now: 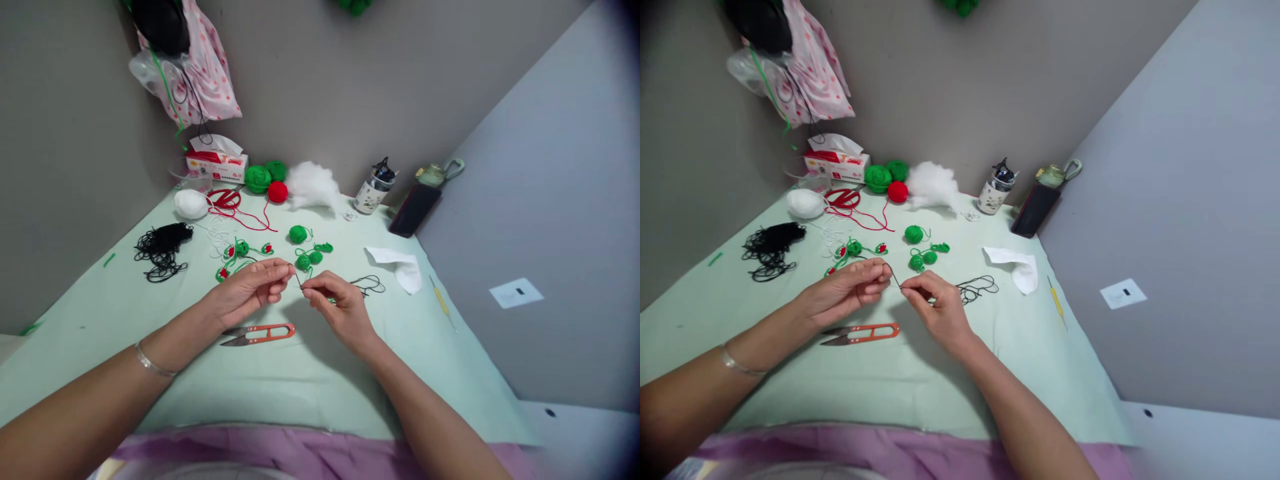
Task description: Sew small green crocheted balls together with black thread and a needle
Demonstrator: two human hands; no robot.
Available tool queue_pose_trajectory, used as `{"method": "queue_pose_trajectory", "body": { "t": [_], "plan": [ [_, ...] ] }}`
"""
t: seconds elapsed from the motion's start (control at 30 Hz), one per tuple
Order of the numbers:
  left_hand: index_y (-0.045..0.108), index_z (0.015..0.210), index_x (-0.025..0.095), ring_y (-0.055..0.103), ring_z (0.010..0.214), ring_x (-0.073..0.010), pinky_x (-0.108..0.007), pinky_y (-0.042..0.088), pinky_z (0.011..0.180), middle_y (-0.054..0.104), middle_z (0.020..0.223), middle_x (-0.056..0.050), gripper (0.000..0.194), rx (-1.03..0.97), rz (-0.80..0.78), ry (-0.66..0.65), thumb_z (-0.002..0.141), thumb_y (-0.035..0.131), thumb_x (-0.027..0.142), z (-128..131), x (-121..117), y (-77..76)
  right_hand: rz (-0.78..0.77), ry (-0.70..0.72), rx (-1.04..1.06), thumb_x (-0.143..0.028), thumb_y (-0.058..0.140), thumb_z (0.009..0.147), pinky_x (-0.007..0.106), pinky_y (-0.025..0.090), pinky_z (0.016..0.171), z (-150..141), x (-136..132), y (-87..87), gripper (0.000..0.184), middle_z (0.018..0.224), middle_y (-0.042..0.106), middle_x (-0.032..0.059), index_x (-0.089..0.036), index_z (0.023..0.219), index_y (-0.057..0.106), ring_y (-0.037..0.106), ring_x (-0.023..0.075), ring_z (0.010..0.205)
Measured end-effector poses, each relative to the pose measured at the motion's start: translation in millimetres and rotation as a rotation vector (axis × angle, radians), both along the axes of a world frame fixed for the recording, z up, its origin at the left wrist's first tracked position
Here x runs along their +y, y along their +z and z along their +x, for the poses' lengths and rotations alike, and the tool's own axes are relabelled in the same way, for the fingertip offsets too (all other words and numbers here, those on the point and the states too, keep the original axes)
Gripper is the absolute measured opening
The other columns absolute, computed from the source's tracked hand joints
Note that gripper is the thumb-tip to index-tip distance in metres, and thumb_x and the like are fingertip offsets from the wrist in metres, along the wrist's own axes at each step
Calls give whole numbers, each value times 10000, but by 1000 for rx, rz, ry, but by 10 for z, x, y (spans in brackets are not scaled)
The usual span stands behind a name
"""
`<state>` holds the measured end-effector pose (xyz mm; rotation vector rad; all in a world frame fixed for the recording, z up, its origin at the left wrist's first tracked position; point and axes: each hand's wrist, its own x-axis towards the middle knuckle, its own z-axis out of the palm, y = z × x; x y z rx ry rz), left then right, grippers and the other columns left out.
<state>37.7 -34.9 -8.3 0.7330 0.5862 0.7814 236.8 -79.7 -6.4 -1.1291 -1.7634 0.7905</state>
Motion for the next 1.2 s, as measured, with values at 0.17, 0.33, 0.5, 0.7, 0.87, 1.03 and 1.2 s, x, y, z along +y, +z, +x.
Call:
{"method": "queue_pose_trajectory", "body": {
  "t": [0.17, 0.33, 0.5, 0.7, 0.87, 1.03, 1.2],
  "plan": [
    [737, 822, 140, 392, 550, -59, -167, 355, 505, 466, 629, 39, 219, 100, 85, 42, 781, 792, 348, 32, -32, -39, 73, 81, -174, -202, 568, 959, 265, 435, 671, -67, -61, 2, 119, 793, 624, 25, -196, 894, 667, 545, 137, 710],
    [768, 915, 187, 555, 691, -142, -265, 452, 668, 643, 804, -25, 201, 541, 631, 133, 886, 651, 347, 74, -107, -100, 133, 130, -248, -216, 503, 990, 274, 434, 665, -52, -103, 51, 155, 801, 611, 39, -211, 924, 644, 546, 151, 713],
    [767, 976, 214, 620, 841, -172, -285, 464, 792, 653, 910, -53, 241, 672, 1029, 61, 950, 530, 252, 64, -116, -188, 108, 40, -266, -209, 507, 989, 270, 405, 644, 87, -35, 90, 138, 800, 572, 30, -207, 913, 622, 517, 144, 698],
    [732, 753, 188, 585, 754, -161, -285, 444, 733, 624, 798, -19, 103, 675, 786, 151, 811, 716, 272, 83, -92, -132, 78, 4, -242, -199, 525, 981, 273, 382, 655, 134, 25, 75, 131, 802, 568, 19, -204, 886, 616, 503, 139, 708],
    [646, 685, 172, 553, 739, -139, -268, 426, 707, 579, 799, 7, 213, 578, 609, 169, 722, 801, 313, 62, -66, -79, -46, -2, -131, -277, 558, 972, 274, 389, 648, 101, 15, 64, 156, 790, 570, 15, -204, 856, 633, 502, 137, 692],
    [593, 771, 174, 604, 865, -145, -270, 443, 795, 664, 962, -14, 241, 355, 423, 82, 777, 778, 329, 55, -63, -105, -212, 21, 27, -349, 610, 936, 260, 373, 603, 89, 15, 37, 181, 749, 556, 3, -197, 845, 643, 465, 123, 653],
    [562, 776, 179, 603, 797, -131, -265, 440, 761, 676, 877, 4, 252, 316, 365, 149, 770, 784, 298, 41, -41, -68, -325, 61, 94, -394, 622, 919, 252, 333, 575, 83, 28, 59, 220, 703, 494, -14, -187, 846, 635, 408, 112, 628]
  ]
}}
